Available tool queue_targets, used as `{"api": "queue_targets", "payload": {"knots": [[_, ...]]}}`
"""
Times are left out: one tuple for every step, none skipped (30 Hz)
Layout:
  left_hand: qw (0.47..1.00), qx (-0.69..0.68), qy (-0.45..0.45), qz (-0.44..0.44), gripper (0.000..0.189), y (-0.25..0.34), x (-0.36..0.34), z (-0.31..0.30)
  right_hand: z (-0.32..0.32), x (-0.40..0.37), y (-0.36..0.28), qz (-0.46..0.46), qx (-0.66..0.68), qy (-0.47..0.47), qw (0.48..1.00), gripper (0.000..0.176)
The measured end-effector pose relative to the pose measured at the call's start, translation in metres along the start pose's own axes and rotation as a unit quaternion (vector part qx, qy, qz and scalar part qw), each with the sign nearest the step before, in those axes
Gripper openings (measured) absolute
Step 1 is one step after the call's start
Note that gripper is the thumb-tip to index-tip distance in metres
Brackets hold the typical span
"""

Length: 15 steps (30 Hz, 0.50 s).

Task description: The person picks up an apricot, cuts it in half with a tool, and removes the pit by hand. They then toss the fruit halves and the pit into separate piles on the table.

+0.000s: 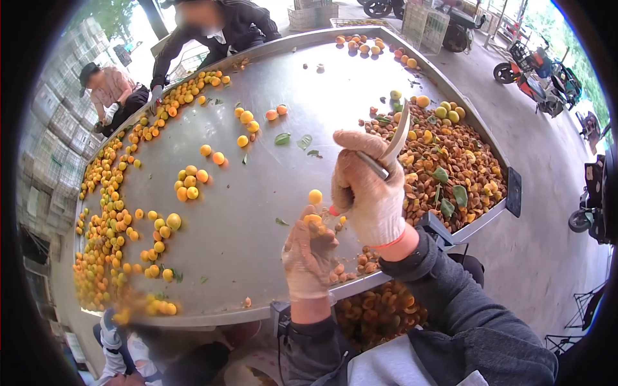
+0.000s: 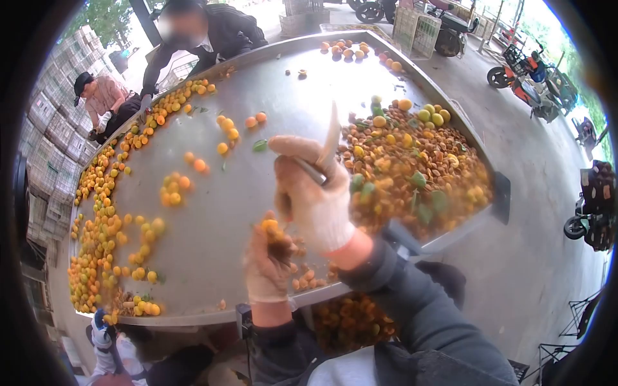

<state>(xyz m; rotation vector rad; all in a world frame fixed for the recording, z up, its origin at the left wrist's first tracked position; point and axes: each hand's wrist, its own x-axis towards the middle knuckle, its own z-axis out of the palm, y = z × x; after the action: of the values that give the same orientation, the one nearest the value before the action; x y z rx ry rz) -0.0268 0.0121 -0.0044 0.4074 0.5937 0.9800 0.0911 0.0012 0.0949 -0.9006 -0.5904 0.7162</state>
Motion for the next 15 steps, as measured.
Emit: {"api": "queue_targets", "payload": {"knots": [[1.000,0.019,0.015,0.006,0.041,-0.001,0.000,0.000,0.003,-0.002,0.004,-0.012,-0.021,0.007,1.000,0.020],[1.000,0.020,0.018,0.005,0.041,-0.002,0.000,0.001,0.003,-0.003,0.011,-0.017,-0.009,0.013,1.000,0.021],[0.999,0.018,0.033,0.014,0.037,-0.002,0.000,0.003,0.002,-0.003,0.015,-0.013,-0.009,0.015,1.000,0.021],[0.998,0.016,0.048,0.023,0.034,-0.003,-0.001,0.006,0.001,-0.003,0.018,-0.026,0.006,0.009,1.000,0.021],[0.998,0.017,0.051,0.022,0.034,-0.005,0.000,0.008,-0.001,-0.003,0.021,-0.039,0.021,0.004,0.999,0.021],[0.996,0.041,0.070,0.033,0.033,-0.007,0.000,0.011,-0.004,-0.002,0.024,-0.038,0.021,0.006,0.999,0.021],[0.993,0.064,0.088,0.045,0.032,-0.008,0.001,0.013,-0.008,0.000,0.027,-0.096,-0.024,-0.060,0.993,0.021],[0.993,0.064,0.088,0.043,0.032,-0.009,0.001,0.013,-0.011,0.004,0.031,-0.154,-0.070,-0.125,0.978,0.021],[0.991,0.088,0.089,0.052,0.032,-0.010,0.001,0.012,-0.012,0.011,0.035,-0.154,-0.070,-0.124,0.978,0.021],[0.988,0.112,0.090,0.062,0.031,-0.010,0.002,0.012,-0.011,0.023,0.039,-0.266,-0.147,-0.167,0.938,0.020],[0.988,0.111,0.091,0.062,0.031,-0.009,0.002,0.013,-0.010,0.032,0.044,-0.372,-0.220,-0.206,0.878,0.020],[0.984,0.141,0.100,0.046,0.031,-0.007,0.001,0.015,-0.005,0.038,0.047,-0.353,-0.232,-0.200,0.884,0.018],[0.979,0.171,0.107,0.031,0.030,-0.005,0.001,0.016,-0.006,0.040,0.045,-0.352,-0.232,-0.201,0.884,0.018],[0.979,0.171,0.107,0.030,0.030,-0.005,0.001,0.018,-0.007,0.042,0.041,-0.097,-0.095,-0.171,0.976,0.017],[0.978,0.173,0.110,0.031,0.030,-0.004,0.002,0.020,-0.007,0.044,0.037,0.167,0.051,-0.124,0.977,0.016]]}}
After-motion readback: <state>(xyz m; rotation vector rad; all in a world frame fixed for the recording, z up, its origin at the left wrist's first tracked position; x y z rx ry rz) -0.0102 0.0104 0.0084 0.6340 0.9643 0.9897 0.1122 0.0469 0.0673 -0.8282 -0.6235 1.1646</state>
